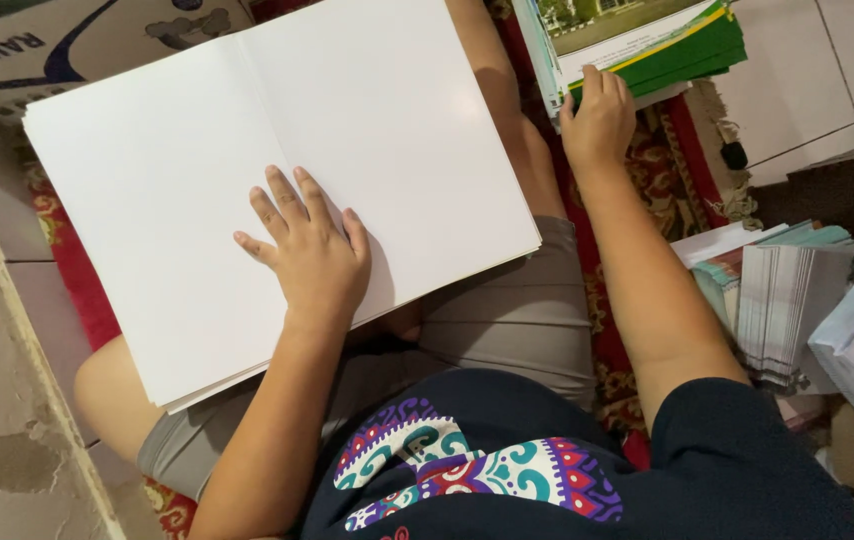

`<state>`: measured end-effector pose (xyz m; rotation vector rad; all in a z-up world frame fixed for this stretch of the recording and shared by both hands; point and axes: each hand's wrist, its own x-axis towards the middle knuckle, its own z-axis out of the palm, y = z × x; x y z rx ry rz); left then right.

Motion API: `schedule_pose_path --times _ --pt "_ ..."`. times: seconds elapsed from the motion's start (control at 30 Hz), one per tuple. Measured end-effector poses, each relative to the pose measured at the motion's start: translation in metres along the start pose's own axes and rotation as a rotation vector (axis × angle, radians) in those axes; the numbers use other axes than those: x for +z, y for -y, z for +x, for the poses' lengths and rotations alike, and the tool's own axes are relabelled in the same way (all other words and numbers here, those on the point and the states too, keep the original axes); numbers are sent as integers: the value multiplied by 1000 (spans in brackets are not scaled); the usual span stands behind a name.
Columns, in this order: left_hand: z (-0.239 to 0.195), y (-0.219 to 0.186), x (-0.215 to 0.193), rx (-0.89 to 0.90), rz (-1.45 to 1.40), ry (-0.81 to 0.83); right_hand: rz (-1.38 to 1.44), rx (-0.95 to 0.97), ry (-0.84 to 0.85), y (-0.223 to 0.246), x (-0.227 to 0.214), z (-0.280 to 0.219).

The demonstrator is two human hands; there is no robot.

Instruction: Folding and creasing printed paper sheets to assemble booklets

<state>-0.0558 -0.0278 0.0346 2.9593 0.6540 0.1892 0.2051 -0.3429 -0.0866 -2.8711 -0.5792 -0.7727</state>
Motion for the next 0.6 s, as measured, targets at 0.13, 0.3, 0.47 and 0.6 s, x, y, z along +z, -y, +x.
schedule_pose_path --times 0.13,0.3,0.47,0.6 --pt "0 0 0 5 15 -41 -18 -1 -39 0 5 1" --pt "0 1 1 -14 -43 2 32 -5 -70 -4 4 8" --pt "0 1 4 -20 -45 -27 19 -97 -243 -27 -12 44" --pt "0 3 9 -34 -104 -39 117 -404 -602 15 -117 98"
